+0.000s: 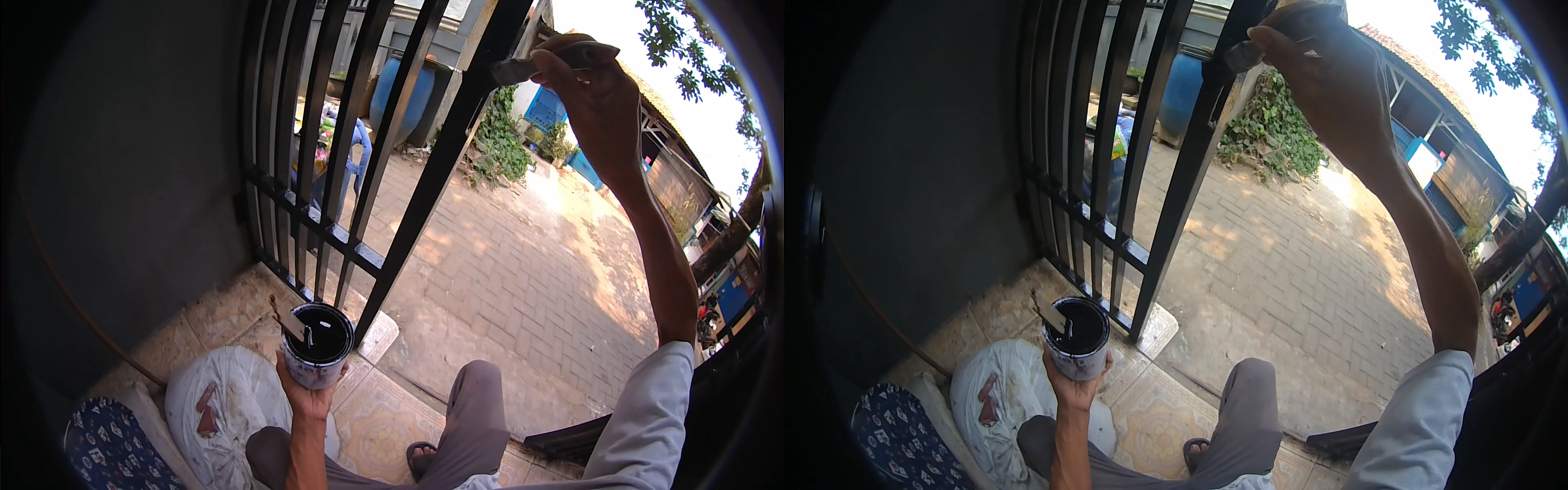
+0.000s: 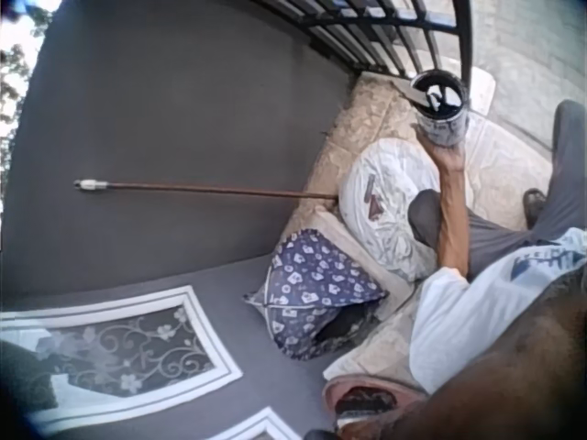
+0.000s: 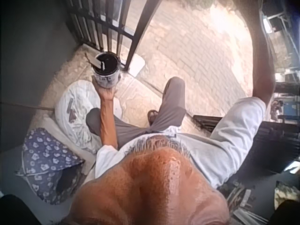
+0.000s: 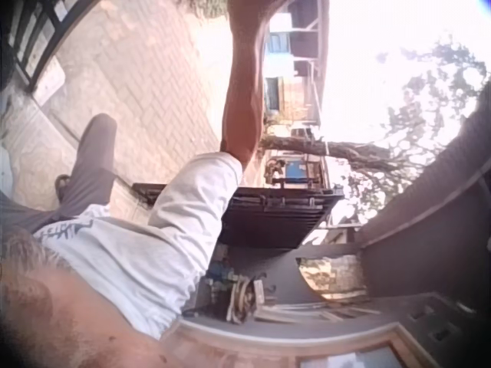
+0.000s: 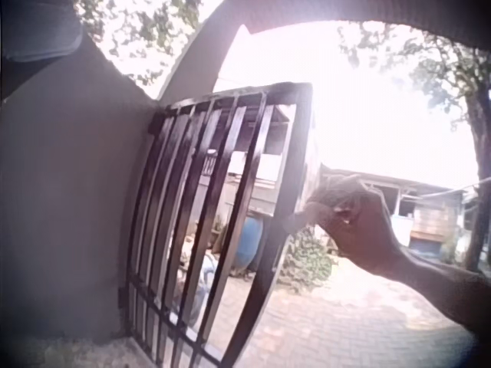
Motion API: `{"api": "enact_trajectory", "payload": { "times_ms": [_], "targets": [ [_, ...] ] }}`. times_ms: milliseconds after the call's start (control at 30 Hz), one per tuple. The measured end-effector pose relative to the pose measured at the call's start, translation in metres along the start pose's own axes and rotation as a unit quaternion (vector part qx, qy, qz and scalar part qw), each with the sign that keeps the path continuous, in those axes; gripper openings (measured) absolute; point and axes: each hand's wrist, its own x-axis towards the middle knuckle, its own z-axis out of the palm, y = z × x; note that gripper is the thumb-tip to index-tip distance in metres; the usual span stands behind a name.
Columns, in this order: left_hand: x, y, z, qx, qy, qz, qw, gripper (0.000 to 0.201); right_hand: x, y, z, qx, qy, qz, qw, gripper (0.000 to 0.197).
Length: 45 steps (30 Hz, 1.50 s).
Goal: The person uses a brush to apply black paint to the metal bars and frame of a gate.
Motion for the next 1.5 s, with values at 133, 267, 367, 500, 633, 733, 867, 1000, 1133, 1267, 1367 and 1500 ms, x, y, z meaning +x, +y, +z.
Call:
{"api": "enact_trajectory", "payload": {
  "times_ms": [133, 267, 367, 500, 633, 733, 867, 1000, 1133, 1267, 1367, 1500],
  "targets": [
    [0.000, 0.004, -0.004, 0.013, 0.011, 0.012, 1.000, 0.069, -0.005, -0.008, -0.001, -0.112, -0.014, -0.169, 0.979, 0.021],
    [0.001, 0.001, -0.008, 0.017, 0.012, 0.009, 1.000, 0.068, -0.055, -0.022, 0.028, -0.206, -0.081, -0.384, 0.897, 0.021],
    [0.001, 0.003, -0.010, 0.017, 0.024, 0.013, 0.999, 0.068, -0.080, -0.033, 0.039, -0.199, -0.118, -0.357, 0.905, 0.017],
    [0.001, 0.001, -0.004, 0.010, 0.034, 0.010, 0.999, 0.068, -0.079, -0.025, 0.034, -0.085, -0.122, -0.254, 0.956, 0.022],
    [0.002, 0.003, -0.012, 0.017, 0.013, 0.011, 1.000, 0.067, -0.065, -0.016, 0.027, -0.043, -0.022, -0.180, 0.982, 0.023],
    [0.001, 0.004, -0.008, 0.013, 0.026, 0.014, 0.999, 0.066, -0.060, -0.022, 0.022, -0.120, -0.009, -0.257, 0.959, 0.024],
    [0.001, -0.001, -0.006, 0.010, 0.012, 0.012, 1.000, 0.066, -0.087, -0.019, 0.028, -0.156, -0.097, -0.354, 0.917, 0.027],
    [0.001, 0.002, -0.006, 0.011, 0.016, 0.007, 1.000, 0.067, -0.109, -0.006, 0.038, -0.175, -0.109, -0.307, 0.929, 0.027],
    [0.000, 0.002, -0.004, 0.005, 0.030, 0.012, 0.999, 0.068, -0.106, -0.014, 0.043, -0.169, -0.070, -0.316, 0.931, 0.030],
    [0.002, 0.002, -0.009, 0.012, 0.002, 0.013, 1.000, 0.070, -0.105, -0.029, 0.069, -0.252, -0.127, -0.307, 0.909, 0.033],
    [0.003, 0.002, -0.012, 0.013, -0.006, 0.007, 1.000, 0.071, -0.108, -0.040, 0.073, -0.186, -0.155, -0.270, 0.932, 0.031],
    [0.004, 0.001, -0.013, 0.006, -0.014, -0.004, 1.000, 0.072, -0.095, -0.039, 0.066, -0.076, -0.128, -0.179, 0.973, 0.022]
  ]
}}
